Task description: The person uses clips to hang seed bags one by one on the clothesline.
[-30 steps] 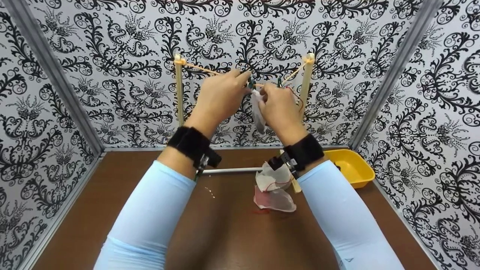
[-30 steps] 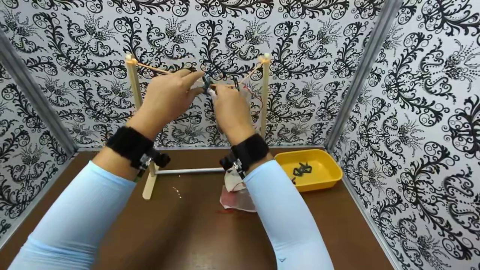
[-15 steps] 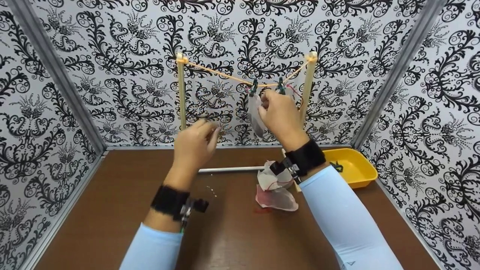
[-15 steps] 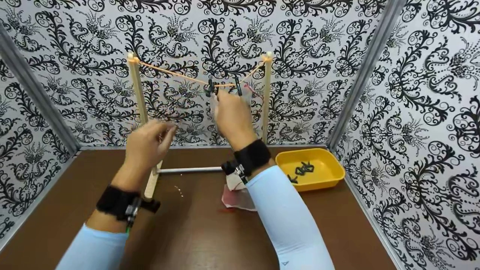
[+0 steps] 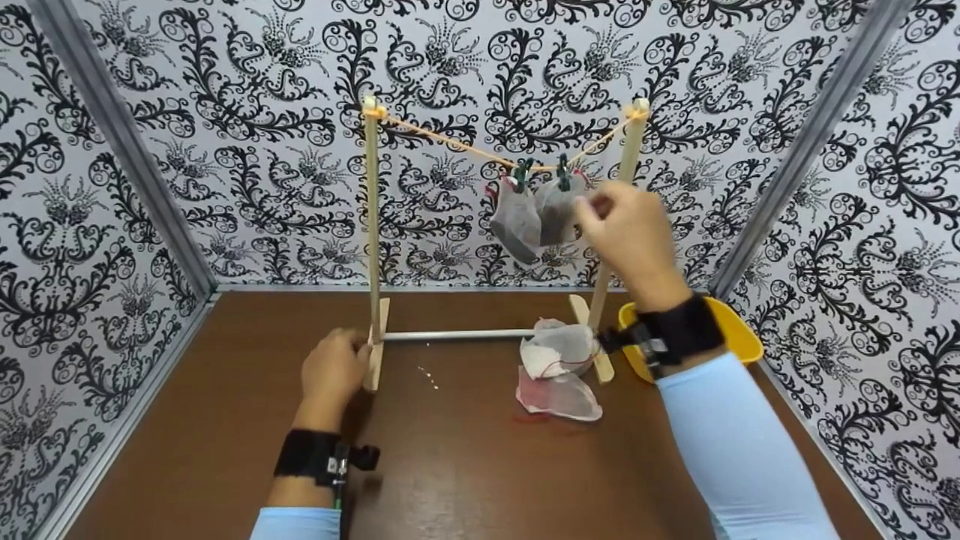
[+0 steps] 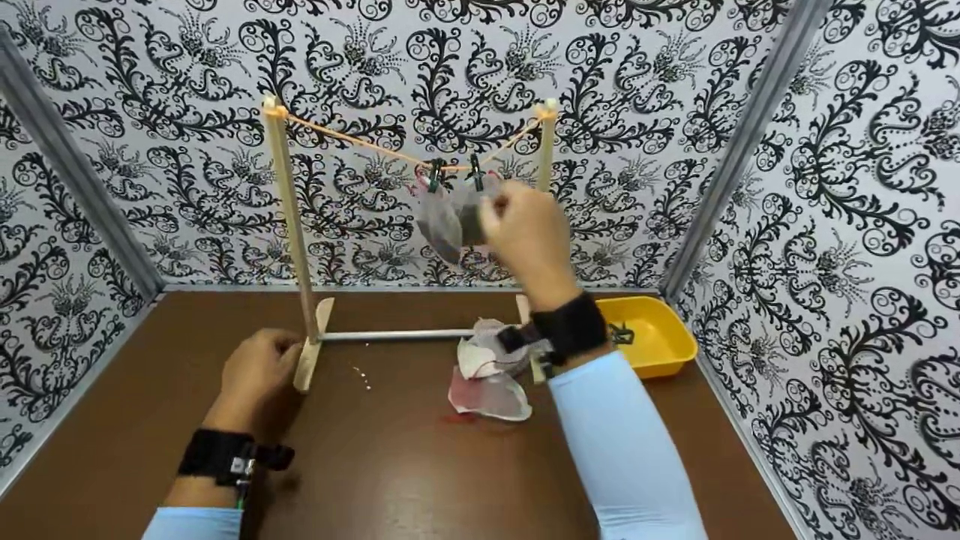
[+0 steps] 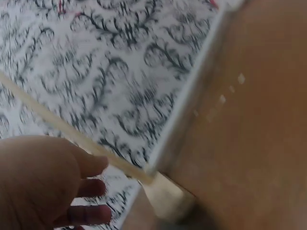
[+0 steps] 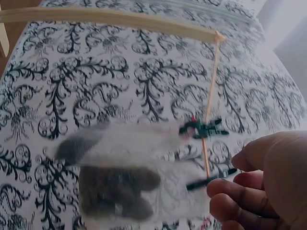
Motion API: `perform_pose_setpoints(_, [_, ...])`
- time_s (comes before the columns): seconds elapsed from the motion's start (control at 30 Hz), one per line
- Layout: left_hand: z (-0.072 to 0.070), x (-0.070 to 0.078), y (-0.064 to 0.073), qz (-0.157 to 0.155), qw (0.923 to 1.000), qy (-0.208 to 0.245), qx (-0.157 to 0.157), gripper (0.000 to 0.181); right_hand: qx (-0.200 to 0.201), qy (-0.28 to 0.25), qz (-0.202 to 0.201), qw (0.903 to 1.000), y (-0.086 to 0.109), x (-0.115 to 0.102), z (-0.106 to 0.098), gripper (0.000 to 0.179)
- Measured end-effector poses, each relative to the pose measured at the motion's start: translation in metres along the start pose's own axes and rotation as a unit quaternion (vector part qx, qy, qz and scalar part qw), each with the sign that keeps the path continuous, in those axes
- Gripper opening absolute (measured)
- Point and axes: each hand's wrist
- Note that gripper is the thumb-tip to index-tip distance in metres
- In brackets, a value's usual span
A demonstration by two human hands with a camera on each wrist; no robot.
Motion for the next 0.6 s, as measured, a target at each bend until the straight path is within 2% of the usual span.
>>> perform_pose_setpoints(0.1, [0.007, -0.014, 0.006, -0.016, 0.9994, 0.009, -0.029, 0.028, 0.016, -0.001, 0.024, 0.9996, -0.002, 0.026, -0.012, 0.029])
perform_pose_setpoints(0.27, [0.016, -0.02, 0.013, -0.022, 0.9979, 0.011, -0.06, 0.032, 0.025, 0.041, 0.068, 0.9965, -0.005, 0.08, -0.028, 0.032])
perform_pose_setpoints(0.43, [0.021, -0.023, 0.019, -0.035, 0.996, 0.012, -0.081, 0.033, -0.053, 0.126, 0.08, 0.9875, -0.002, 0.135, -0.025, 0.04])
perform_pose_setpoints(0.6, [0.023, -0.023, 0.018, -0.039, 0.9947, 0.022, -0.092, 0.034, -0.149, 0.184, 0.092, 0.9672, 0.006, 0.183, -0.016, 0.034])
Point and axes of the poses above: each hand's wrist, its own y-axis away from the middle knuckle, its own z-axis out of the palm, x = y × z, and after that the axes turned 2 degrees about z, right-handed
